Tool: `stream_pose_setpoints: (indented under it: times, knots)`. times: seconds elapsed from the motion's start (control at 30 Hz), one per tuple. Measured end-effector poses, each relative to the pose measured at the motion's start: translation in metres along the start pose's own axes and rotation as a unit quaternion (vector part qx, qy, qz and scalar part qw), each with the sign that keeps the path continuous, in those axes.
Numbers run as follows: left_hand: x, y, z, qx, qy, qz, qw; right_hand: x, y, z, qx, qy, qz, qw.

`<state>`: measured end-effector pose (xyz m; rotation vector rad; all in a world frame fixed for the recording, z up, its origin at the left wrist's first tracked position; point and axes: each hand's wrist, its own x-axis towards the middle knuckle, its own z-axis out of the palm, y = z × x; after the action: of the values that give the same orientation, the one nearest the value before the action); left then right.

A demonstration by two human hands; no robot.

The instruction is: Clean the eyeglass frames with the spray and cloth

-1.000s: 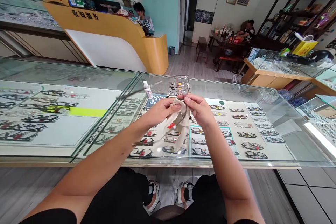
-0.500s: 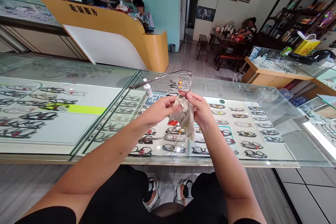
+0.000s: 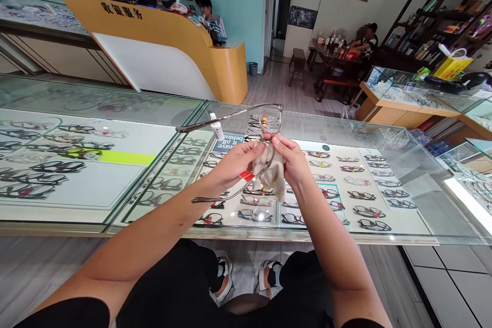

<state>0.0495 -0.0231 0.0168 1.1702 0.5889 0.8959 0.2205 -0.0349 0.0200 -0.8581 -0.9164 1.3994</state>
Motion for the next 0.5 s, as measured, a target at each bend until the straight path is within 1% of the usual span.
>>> stream_pose_setpoints:
  times: [0.2,0.3,0.4,0.5]
  knots:
    - [-0.001,0.007,-0.006,0.054,-0.035,-0.014,0.998,-0.003,0.000,-0.001,-0.027,-0.029,0.007,0.999]
    - [-0.001,0.010,-0.008,0.077,-0.041,-0.014,0.996,-0.003,-0.001,0.000,-0.028,-0.044,0.001,0.999]
    - [0.001,0.010,-0.008,0.074,-0.030,-0.008,0.997,-0.003,-0.001,0.001,-0.033,-0.057,-0.014,0.998]
    - [0.004,0.006,-0.008,0.032,-0.008,-0.007,0.999,-0.003,0.000,0.003,-0.052,-0.072,-0.015,0.996]
